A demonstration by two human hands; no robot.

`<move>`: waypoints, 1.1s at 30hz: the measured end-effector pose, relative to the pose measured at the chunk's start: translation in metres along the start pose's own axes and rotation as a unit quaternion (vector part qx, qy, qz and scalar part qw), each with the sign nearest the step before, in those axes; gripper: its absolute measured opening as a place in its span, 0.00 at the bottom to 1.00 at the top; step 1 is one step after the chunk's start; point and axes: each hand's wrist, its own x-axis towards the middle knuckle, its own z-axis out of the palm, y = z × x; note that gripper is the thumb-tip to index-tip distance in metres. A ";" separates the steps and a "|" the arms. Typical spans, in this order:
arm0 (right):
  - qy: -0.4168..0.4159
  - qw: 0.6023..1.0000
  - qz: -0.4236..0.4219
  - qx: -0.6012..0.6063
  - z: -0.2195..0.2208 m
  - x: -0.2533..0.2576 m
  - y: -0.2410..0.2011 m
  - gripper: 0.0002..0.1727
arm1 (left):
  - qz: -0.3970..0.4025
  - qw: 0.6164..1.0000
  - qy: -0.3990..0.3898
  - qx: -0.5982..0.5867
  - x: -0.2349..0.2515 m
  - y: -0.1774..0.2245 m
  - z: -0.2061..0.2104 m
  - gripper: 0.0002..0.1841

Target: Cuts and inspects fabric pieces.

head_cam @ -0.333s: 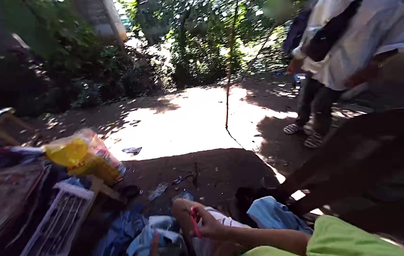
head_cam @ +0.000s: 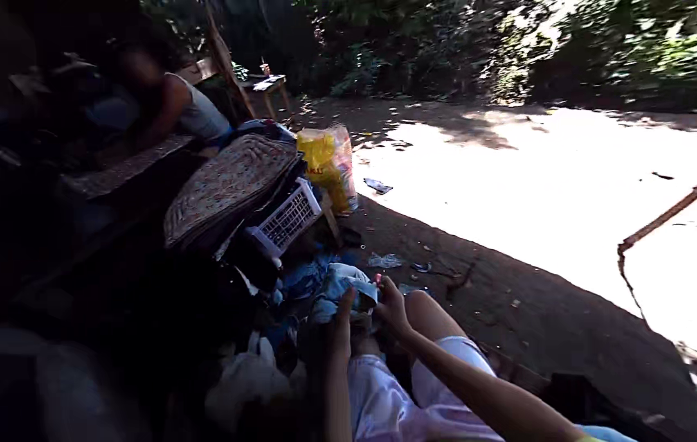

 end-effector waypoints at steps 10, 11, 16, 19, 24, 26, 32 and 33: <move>-0.094 0.964 -0.218 -0.120 -0.037 0.123 -0.055 0.16 | 0.070 0.997 0.032 0.023 0.038 0.045 -0.036 0.05; -0.089 0.963 -0.228 -0.117 -0.035 0.125 -0.056 0.16 | 0.068 0.997 0.038 0.017 0.034 0.041 -0.038 0.05; -0.142 0.976 -0.108 -0.126 -0.051 0.070 -0.014 0.17 | -0.031 0.997 0.066 0.015 -0.016 -0.032 -0.055 0.12; -0.192 0.965 0.050 -0.172 -0.068 -0.010 0.039 0.19 | -0.089 0.985 0.115 0.089 -0.053 -0.118 -0.085 0.20; -0.268 0.932 0.119 -0.215 -0.062 -0.058 0.050 0.17 | -0.169 0.959 0.200 0.106 -0.077 -0.160 -0.113 0.27; -0.243 0.939 0.120 -0.213 -0.062 -0.052 0.053 0.17 | -0.176 0.962 0.167 0.129 -0.071 -0.154 -0.113 0.29; -0.124 0.956 0.085 -0.253 -0.059 -0.028 0.069 0.17 | -0.105 0.963 0.024 0.248 -0.035 -0.144 -0.104 0.27; -0.129 0.950 0.098 -0.268 -0.060 -0.023 0.068 0.18 | -0.101 0.957 0.006 0.273 -0.029 -0.145 -0.103 0.27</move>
